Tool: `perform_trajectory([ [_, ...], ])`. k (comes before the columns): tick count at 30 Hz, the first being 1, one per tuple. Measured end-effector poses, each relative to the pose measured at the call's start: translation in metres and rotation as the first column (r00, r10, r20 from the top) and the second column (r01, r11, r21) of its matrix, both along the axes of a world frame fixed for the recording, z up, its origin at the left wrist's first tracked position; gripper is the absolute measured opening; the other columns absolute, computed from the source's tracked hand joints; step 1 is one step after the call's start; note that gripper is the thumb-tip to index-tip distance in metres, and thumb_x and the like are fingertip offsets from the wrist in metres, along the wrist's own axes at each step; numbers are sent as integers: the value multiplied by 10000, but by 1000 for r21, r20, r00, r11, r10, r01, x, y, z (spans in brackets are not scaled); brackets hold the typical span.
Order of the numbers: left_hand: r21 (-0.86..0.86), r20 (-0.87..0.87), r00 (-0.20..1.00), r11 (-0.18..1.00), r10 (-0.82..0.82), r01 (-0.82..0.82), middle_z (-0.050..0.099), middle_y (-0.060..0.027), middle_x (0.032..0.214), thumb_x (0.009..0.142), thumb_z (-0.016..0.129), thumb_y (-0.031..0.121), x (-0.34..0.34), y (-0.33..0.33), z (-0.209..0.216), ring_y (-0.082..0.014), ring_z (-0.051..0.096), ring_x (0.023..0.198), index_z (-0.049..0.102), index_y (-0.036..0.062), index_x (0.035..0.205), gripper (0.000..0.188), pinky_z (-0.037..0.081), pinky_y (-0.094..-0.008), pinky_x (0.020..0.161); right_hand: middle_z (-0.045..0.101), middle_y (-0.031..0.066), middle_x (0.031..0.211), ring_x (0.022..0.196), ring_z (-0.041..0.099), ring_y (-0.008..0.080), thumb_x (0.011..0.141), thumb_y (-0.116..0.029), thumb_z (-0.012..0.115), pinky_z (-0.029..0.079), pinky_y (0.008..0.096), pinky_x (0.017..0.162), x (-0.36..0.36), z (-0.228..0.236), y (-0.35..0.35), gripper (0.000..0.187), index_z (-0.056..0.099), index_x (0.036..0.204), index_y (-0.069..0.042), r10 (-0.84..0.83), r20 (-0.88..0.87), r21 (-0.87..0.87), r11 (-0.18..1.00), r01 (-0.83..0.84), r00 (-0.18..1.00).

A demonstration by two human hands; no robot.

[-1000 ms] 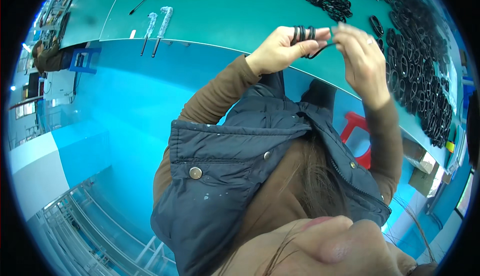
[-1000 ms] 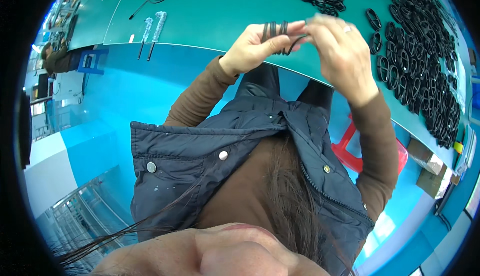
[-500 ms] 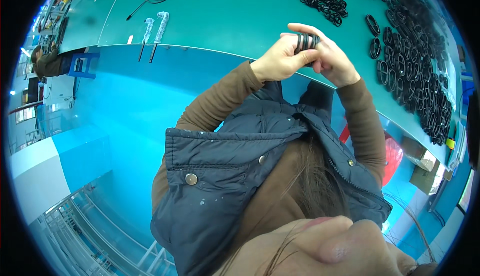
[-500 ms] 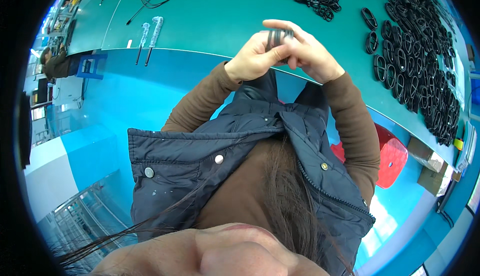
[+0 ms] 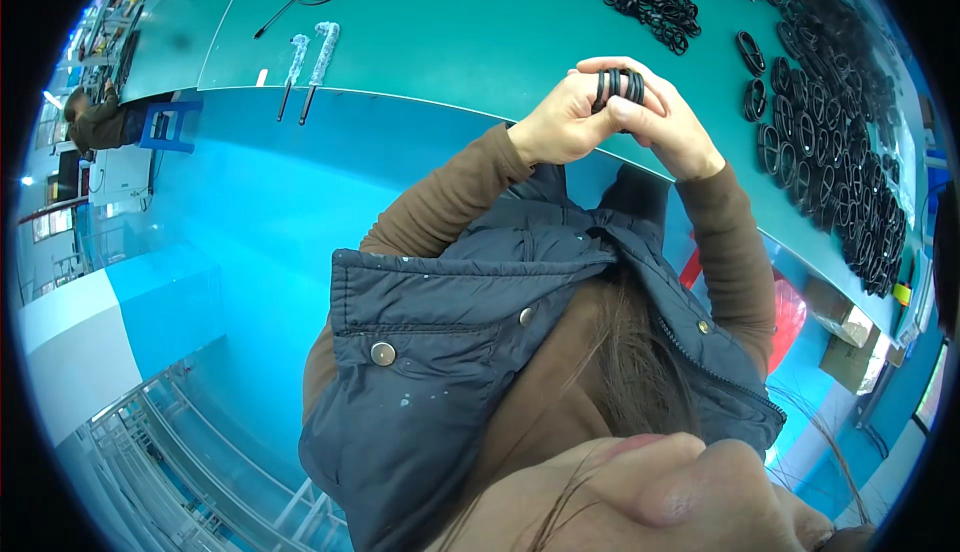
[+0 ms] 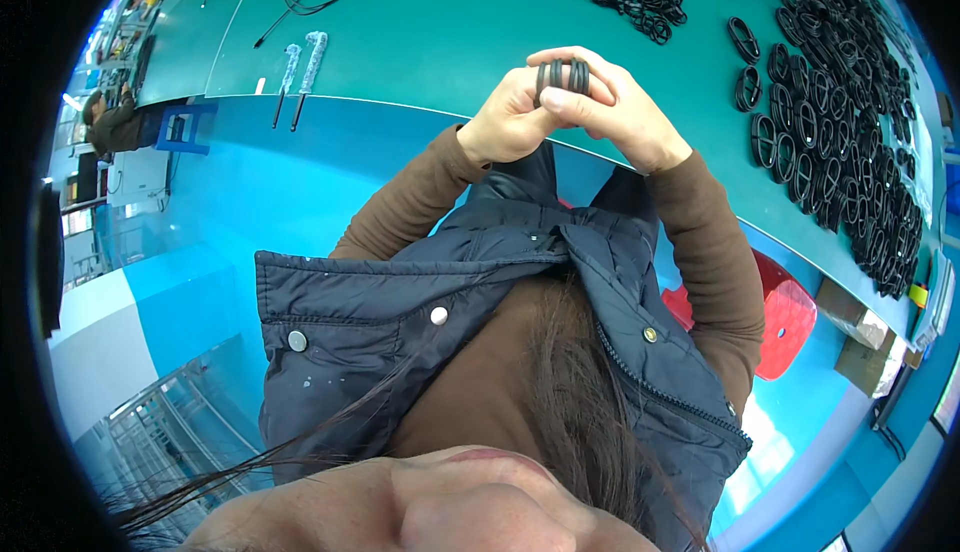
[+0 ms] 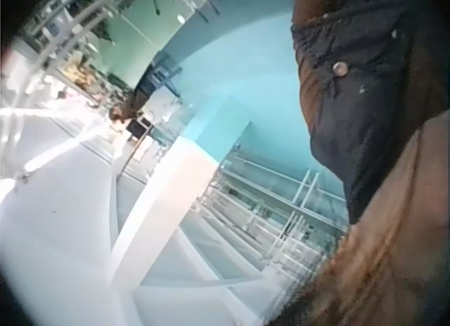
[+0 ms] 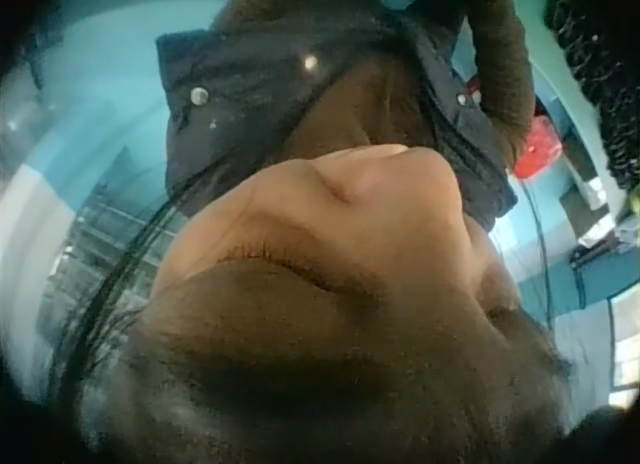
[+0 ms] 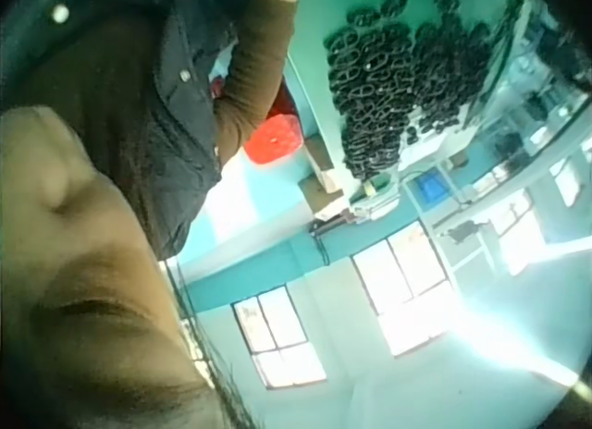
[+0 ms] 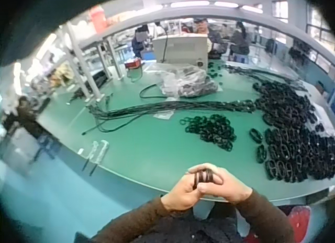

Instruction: The person coils individual cables by hand, secures each coiled cable with a rubber band, and places the bundled cables into a pile on the table.

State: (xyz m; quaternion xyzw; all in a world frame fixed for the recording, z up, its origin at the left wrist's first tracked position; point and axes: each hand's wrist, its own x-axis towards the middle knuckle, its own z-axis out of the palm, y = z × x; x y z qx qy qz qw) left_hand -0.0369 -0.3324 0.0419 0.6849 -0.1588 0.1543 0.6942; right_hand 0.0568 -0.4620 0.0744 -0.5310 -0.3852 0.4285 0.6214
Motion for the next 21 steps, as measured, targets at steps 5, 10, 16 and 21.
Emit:
perform_trajectory([
  [5, 103, 19, 1000, 994, 19, -21, 625, -78, 908, 868, 488, -54, 3, 2, -4, -136, 595, 755, 607, -9, 1006, 188, 511, -219, 663, 578, 52, 853, 682, 511, 97, 859, -278, 674, 426, 193, 578, 5, 1, 0, 363, 575, 1127, -53, 10, 38, -125, 992, -5, 999],
  [10, -64, -138, 989, 997, -53, 45, 641, -80, 882, 829, 514, -60, 4, 10, 1, -149, 601, 772, 626, 8, 956, 182, 515, -248, 711, 574, 43, 835, 700, 518, 95, 883, -277, 648, 430, 186, 600, 7, -7, 5, 329, 571, 1088, -31, -34, 6, -207, 978, 35, 999],
  [16, -303, -231, 965, 952, -121, 47, 632, -82, 914, 836, 581, -22, 6, 18, -4, -143, 595, 771, 624, 1, 981, 153, 510, -234, 682, 563, 32, 816, 710, 528, 107, 910, -292, 621, 450, 194, 617, 10, -22, 15, 328, 563, 1070, -12, -130, 67, -164, 977, 139, 989],
  [21, 314, 15, 921, 873, 388, -373, 635, -89, 941, 861, 621, 35, 8, 24, 4, -137, 602, 797, 615, -10, 1042, 187, 516, -231, 680, 575, 54, 857, 742, 547, 125, 919, -321, 613, 472, 218, 653, 29, -29, 22, 353, 558, 1080, -12, -186, 11, -81, 979, 186, 983],
])
